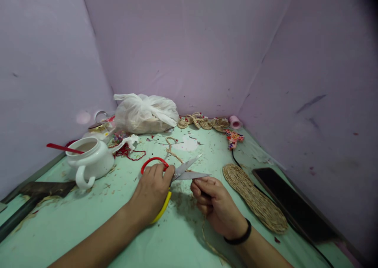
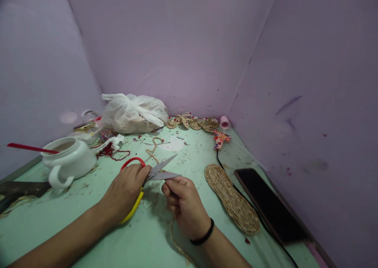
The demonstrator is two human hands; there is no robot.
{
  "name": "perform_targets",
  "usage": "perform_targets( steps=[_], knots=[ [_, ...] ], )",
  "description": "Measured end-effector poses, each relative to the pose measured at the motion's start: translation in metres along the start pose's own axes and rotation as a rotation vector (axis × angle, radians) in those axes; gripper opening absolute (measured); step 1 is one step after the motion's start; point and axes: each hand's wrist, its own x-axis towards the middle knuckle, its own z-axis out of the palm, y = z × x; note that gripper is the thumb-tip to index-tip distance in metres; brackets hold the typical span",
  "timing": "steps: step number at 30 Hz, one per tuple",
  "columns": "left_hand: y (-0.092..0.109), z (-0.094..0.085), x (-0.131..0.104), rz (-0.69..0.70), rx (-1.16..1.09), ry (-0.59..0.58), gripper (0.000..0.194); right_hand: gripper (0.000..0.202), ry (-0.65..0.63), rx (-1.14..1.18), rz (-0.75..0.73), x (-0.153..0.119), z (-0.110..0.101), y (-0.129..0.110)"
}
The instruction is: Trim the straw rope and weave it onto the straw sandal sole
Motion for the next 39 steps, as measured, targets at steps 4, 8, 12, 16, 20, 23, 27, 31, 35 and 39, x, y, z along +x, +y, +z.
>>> perform_targets(
  steps=[4, 8, 12, 16, 20, 23, 27, 31, 35, 39],
  knots=[
    [-0.002, -0.001, -0.001, -0.003, -0.026, -0.035, 0.033, 0.027, 0.016, -0.023, -0.024, 0.0, 0.001, 0.0],
    [-0.004, -0.002, -0.002, -0.011, -0.069, -0.066, 0.035, 0.026, 0.027, -0.028, -0.034, -0.001, 0.003, -0.001],
    [-0.005, -0.004, -0.002, -0.022, -0.14, -0.082, 0.032, 0.019, 0.034, -0.004, -0.036, -0.001, 0.004, -0.001],
    [-0.009, -0.006, -0.002, -0.09, -0.409, -0.023, 0.026, 0.021, 0.059, 0.013, -0.05, 0.001, 0.002, 0.0],
    [-0.013, -0.009, 0.003, -0.371, -0.873, 0.129, 0.013, 0.019, 0.081, -0.046, -0.029, 0.004, 0.0, 0.004],
    [-0.013, -0.012, 0.011, -0.563, -1.308, 0.157, 0.024, 0.016, 0.081, -0.055, 0.032, 0.004, 0.001, 0.008],
    [-0.007, -0.012, 0.019, -0.634, -1.737, 0.191, 0.035, 0.013, 0.04, -0.068, 0.065, 0.002, 0.003, 0.011],
    [-0.003, -0.008, 0.019, -0.659, -1.847, 0.214, 0.036, 0.015, 0.046, -0.1, 0.038, 0.002, 0.002, 0.011],
    [-0.004, -0.005, 0.019, -0.673, -1.824, 0.208, 0.034, 0.027, 0.116, -0.07, 0.028, 0.001, -0.001, 0.01],
    [-0.006, -0.006, 0.016, -0.675, -1.59, 0.253, 0.028, 0.032, 0.162, -0.03, 0.077, 0.0, -0.002, 0.003]
  ],
)
